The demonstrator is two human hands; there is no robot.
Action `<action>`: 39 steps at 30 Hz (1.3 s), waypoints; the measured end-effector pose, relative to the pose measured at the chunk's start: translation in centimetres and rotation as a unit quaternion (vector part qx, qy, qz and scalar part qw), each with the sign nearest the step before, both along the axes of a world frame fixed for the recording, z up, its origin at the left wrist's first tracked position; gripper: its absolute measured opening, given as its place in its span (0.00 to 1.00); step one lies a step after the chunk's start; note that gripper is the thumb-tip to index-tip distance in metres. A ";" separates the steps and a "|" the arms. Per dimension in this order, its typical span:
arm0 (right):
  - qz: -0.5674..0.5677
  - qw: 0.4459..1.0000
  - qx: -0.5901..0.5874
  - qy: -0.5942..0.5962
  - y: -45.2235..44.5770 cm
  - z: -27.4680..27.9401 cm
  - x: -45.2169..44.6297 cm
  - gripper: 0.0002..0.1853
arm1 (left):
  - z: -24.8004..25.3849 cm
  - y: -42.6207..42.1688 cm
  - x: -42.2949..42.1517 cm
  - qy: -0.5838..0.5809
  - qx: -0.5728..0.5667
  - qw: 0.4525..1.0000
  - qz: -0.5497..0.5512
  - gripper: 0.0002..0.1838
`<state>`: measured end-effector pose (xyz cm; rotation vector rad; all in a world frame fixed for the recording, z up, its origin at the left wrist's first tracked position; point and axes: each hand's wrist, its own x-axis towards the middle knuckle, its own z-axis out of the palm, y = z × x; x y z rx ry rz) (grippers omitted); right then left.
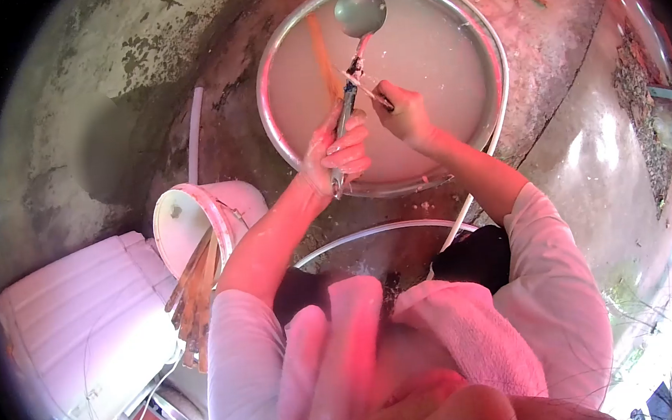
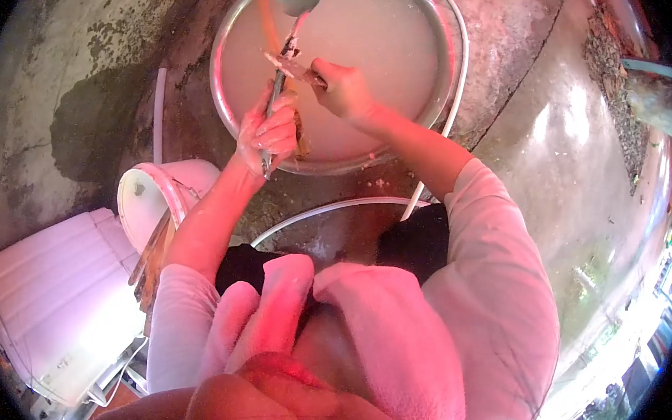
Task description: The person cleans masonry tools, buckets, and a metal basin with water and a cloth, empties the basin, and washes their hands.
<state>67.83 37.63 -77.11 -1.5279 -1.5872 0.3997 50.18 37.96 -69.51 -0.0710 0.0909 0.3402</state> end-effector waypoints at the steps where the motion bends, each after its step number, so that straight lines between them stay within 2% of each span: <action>1: -0.020 1.000 -0.007 -0.010 1.0 -1.2 0.6 0.03 | 0.1 -0.2 0.1 -0.007 -0.012 1.000 0.004 0.22; 2: -0.039 0.999 -0.015 -0.019 1.5 -2.3 1.1 0.03 | 0.2 -0.6 0.1 -0.013 -0.026 1.000 0.010 0.22; 6: -0.096 0.993 -0.048 0.046 1.5 -1.5 1.8 0.02 | 0.6 -0.7 0.2 0.016 0.039 0.999 -0.010 0.23; 9: 0.034 0.998 0.049 -0.004 -0.7 0.5 0.2 0.06 | 0.4 0.1 -0.1 0.059 0.051 0.997 -0.006 0.23; 10: 0.036 0.999 0.021 0.011 -0.7 0.6 -0.3 0.07 | 0.2 0.3 -0.2 0.083 0.062 0.995 -0.007 0.23; 13: -0.017 0.998 -0.048 -0.029 1.3 -1.7 1.5 0.02 | 0.4 -0.2 -0.3 0.134 0.106 0.985 -0.014 0.24; 16: -0.124 0.986 -0.092 -0.057 2.7 -3.7 4.6 0.04 | 1.2 0.0 -0.1 0.201 0.159 0.967 -0.002 0.23; 17: -0.126 0.986 -0.105 -0.026 2.6 -4.4 4.8 0.05 | 1.2 0.0 -0.1 0.228 0.174 0.958 0.007 0.23; 19: -0.142 0.980 -0.135 0.037 1.1 -5.6 5.3 0.07 | 0.2 0.0 0.0 0.381 0.282 0.880 0.040 0.21; 20: -0.186 0.967 -0.168 0.043 1.1 -7.1 6.4 0.08 | -0.7 0.4 0.0 0.451 0.335 0.825 0.059 0.20; 22: -0.268 0.932 -0.238 0.056 0.8 -11.3 8.2 0.09 | -7.7 1.7 -1.6 0.601 0.503 0.614 0.096 0.19; 24: -0.198 0.881 -0.373 0.213 -0.2 -13.0 8.0 0.10 | -9.0 1.7 -2.4 0.688 0.612 0.382 0.081 0.18; 25: -0.159 0.840 -0.433 0.286 -0.8 -13.1 8.0 0.11 | -7.3 1.5 -2.2 0.711 0.645 0.273 0.056 0.18; 26: -0.153 0.858 -0.379 0.312 -2.1 -7.8 5.8 0.11 | -6.1 1.5 -2.1 0.726 0.669 0.161 0.030 0.17; 29: 0.007 0.920 -0.290 0.265 -1.8 -2.3 4.5 0.10 | -5.1 2.2 -2.6 0.736 0.666 0.111 -0.042 0.19; 30: 0.039 0.971 -0.189 0.142 -1.1 -1.2 4.0 0.10 | -5.2 2.2 -2.9 0.734 0.669 0.101 -0.053 0.20; 33: 0.034 0.994 -0.100 0.003 0.7 1.7 2.0 0.11 | -5.1 2.1 -3.1 0.722 0.684 0.080 -0.066 0.21; 36: 0.006 0.988 -0.145 -0.047 2.1 1.0 1.4 0.10 | -4.6 1.5 -2.9 0.723 0.682 0.095 -0.061 0.21; 39: 0.133 0.972 -0.181 -0.068 0.0 0.9 -0.3 0.08 | -4.4 1.5 -2.6 0.741 0.651 0.141 -0.089 0.23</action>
